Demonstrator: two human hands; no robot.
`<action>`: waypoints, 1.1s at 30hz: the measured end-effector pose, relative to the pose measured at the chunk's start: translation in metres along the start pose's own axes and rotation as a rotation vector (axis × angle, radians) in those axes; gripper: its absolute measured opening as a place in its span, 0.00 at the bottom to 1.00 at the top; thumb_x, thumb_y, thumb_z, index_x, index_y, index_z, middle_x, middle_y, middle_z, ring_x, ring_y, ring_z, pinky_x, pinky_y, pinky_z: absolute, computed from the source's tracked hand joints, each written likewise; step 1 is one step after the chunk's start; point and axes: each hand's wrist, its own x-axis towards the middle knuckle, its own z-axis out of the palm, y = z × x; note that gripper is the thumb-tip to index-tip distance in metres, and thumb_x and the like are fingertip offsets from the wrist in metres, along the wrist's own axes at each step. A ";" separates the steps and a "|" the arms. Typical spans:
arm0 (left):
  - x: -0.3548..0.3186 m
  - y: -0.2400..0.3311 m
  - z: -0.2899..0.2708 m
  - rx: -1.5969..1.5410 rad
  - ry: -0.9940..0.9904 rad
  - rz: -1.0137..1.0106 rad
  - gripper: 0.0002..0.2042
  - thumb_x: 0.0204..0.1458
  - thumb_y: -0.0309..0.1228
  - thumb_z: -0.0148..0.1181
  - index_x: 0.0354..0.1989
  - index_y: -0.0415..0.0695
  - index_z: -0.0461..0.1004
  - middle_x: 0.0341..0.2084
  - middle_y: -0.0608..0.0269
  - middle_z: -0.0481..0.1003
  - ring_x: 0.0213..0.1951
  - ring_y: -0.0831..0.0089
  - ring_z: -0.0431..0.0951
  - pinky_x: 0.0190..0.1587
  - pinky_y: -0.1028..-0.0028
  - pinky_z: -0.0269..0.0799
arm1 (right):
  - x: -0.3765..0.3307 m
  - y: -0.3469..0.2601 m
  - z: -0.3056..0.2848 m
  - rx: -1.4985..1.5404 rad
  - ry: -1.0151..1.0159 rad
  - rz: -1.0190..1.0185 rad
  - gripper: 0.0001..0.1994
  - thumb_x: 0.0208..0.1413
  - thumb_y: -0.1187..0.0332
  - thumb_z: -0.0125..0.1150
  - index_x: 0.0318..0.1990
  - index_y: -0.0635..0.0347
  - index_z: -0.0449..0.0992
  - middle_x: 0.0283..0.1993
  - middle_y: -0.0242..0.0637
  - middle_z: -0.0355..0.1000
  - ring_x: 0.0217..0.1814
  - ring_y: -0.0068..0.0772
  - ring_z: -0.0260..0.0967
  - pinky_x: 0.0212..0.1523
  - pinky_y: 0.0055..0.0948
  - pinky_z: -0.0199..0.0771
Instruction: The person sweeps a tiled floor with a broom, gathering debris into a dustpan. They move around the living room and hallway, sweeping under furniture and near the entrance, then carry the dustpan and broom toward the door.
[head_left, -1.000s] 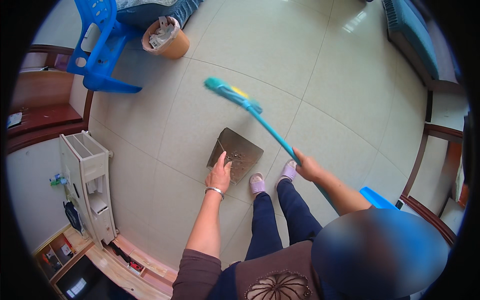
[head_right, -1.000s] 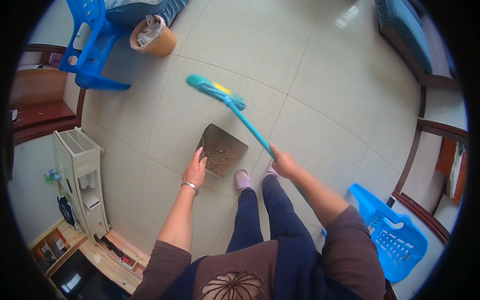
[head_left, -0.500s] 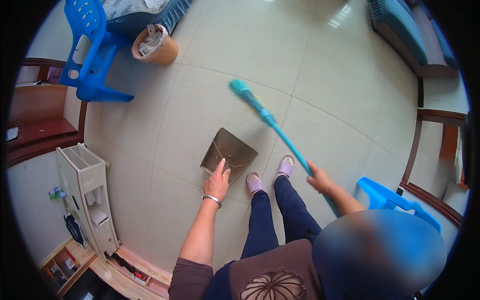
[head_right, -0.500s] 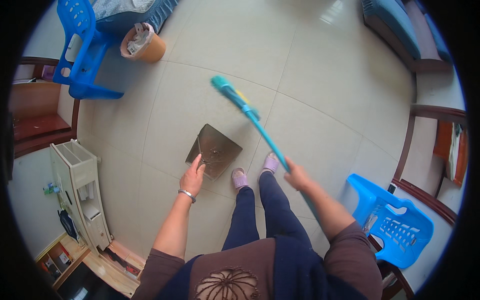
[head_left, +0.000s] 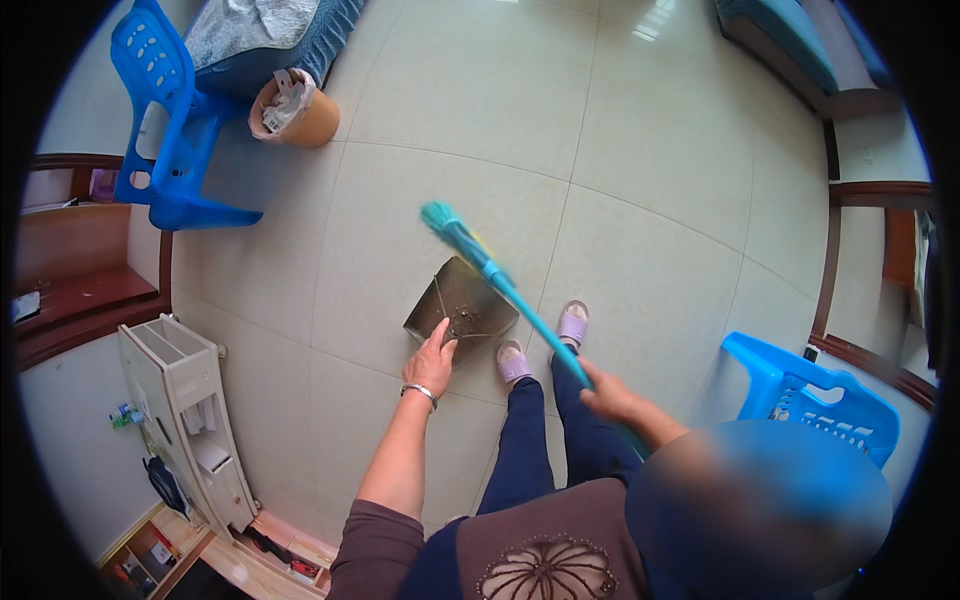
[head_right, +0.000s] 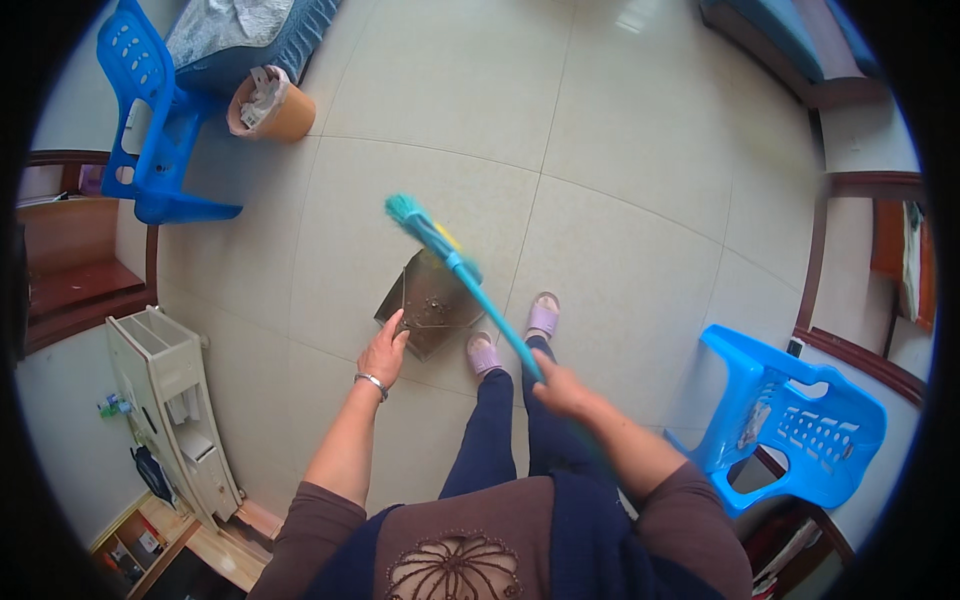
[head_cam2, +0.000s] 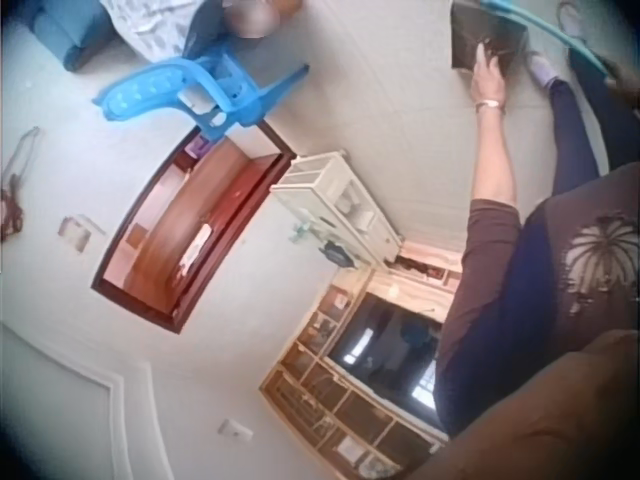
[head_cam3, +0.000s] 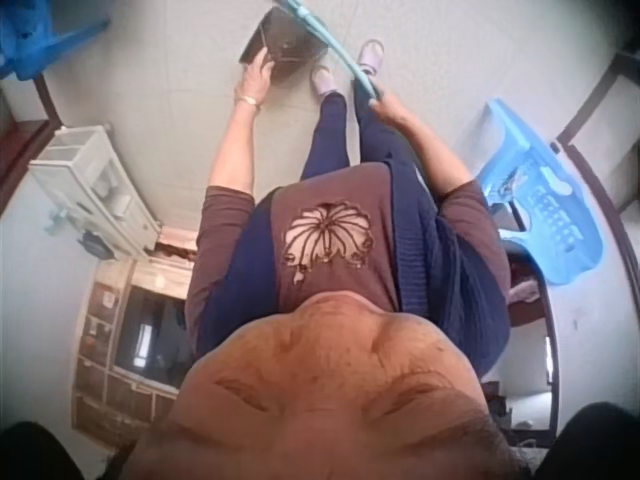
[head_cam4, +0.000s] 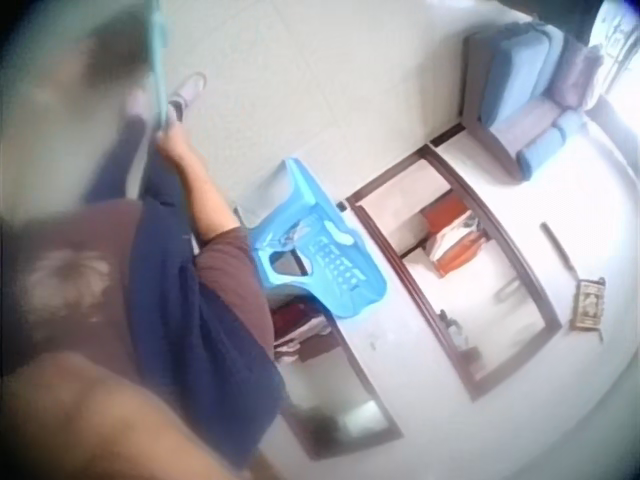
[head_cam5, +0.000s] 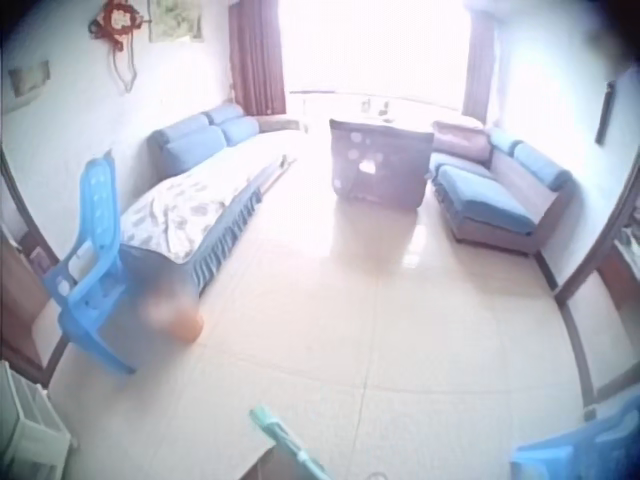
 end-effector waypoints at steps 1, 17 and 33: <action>-0.002 0.000 -0.001 -0.012 -0.002 -0.004 0.22 0.56 0.45 0.45 0.60 0.65 0.55 0.50 0.60 0.70 0.46 0.54 0.72 0.43 0.60 0.68 | -0.003 0.003 -0.003 -0.008 0.048 -0.004 0.33 0.46 0.72 0.50 0.64 0.56 0.51 0.38 0.54 0.71 0.34 0.45 0.71 0.33 0.37 0.72; -0.006 0.005 0.003 -0.122 0.005 0.026 0.23 0.54 0.46 0.48 0.59 0.62 0.59 0.46 0.59 0.72 0.45 0.58 0.73 0.43 0.63 0.68 | -0.022 -0.019 -0.012 0.183 -0.110 0.179 0.34 0.48 0.71 0.49 0.65 0.54 0.49 0.29 0.44 0.69 0.20 0.33 0.67 0.21 0.32 0.71; 0.059 0.189 0.022 -0.051 0.050 0.268 0.19 0.52 0.42 0.54 0.54 0.62 0.68 0.25 0.64 0.75 0.27 0.68 0.73 0.32 0.71 0.68 | -0.013 0.171 -0.165 0.229 0.566 0.490 0.34 0.47 0.73 0.51 0.65 0.50 0.50 0.30 0.49 0.71 0.21 0.38 0.69 0.19 0.36 0.72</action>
